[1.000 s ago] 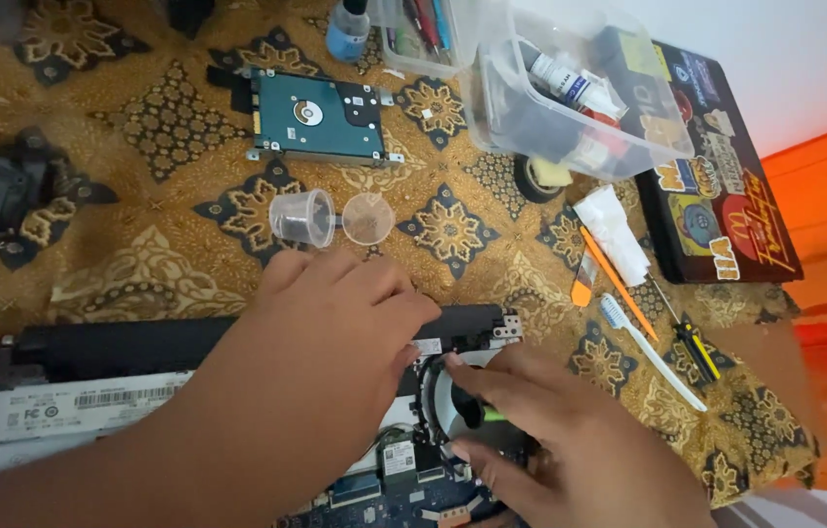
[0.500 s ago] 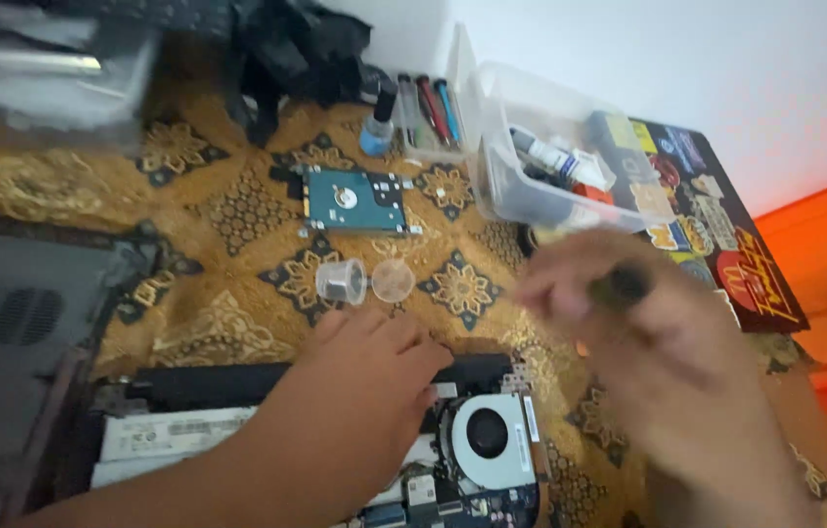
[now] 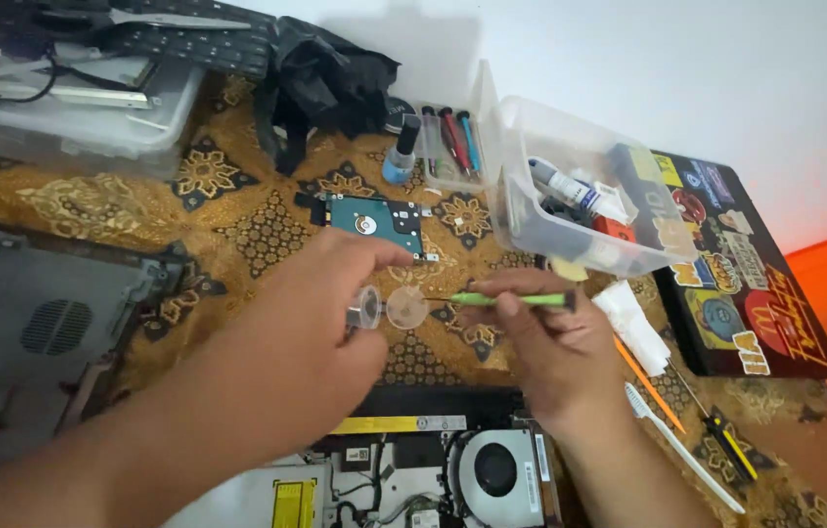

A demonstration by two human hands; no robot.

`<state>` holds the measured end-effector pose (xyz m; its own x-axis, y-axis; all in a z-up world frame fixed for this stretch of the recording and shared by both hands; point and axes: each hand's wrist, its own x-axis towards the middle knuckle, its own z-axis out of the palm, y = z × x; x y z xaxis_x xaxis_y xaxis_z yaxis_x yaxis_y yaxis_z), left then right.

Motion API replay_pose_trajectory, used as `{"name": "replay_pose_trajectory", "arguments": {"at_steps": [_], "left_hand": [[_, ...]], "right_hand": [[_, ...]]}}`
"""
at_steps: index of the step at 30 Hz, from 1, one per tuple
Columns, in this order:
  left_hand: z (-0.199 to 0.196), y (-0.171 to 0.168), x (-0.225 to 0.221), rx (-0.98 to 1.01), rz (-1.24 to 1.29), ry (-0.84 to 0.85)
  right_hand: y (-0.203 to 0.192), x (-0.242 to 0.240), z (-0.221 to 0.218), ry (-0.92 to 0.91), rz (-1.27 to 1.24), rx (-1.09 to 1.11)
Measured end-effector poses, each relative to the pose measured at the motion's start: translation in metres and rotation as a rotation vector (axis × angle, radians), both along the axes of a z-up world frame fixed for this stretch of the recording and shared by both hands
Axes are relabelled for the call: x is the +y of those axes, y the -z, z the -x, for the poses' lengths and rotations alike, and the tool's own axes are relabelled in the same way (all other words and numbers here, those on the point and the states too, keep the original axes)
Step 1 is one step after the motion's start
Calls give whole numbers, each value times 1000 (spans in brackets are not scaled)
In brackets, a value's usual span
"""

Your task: Repairing a laptop by unscrewing components and repositioning the internal cooling fan and motherboard.

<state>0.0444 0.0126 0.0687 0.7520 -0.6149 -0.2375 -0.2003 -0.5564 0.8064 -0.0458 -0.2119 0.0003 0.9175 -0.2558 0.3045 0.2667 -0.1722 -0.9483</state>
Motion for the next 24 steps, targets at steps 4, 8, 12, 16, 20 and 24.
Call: {"name": "replay_pose_trajectory", "arguments": {"at_steps": [4, 8, 12, 16, 20, 24], "left_hand": [[-8, -14, 7, 32, -255, 23], [-26, 18, 12, -346, -174, 190], [-28, 37, 9, -384, -223, 308], [-30, 43, 4, -417, -205, 367], [-41, 57, 2, -375, 111, 411], [-42, 58, 3, -281, 66, 387]], "right_hand": [[2, 5, -2, 26, 34, 60], [-2, 10, -3, -23, 130, 17], [-3, 12, -3, -57, 256, -30], [-3, 13, 0, -49, 335, 26], [-7, 14, 2, -50, 386, 1], [-7, 14, 4, -80, 375, -69]]}}
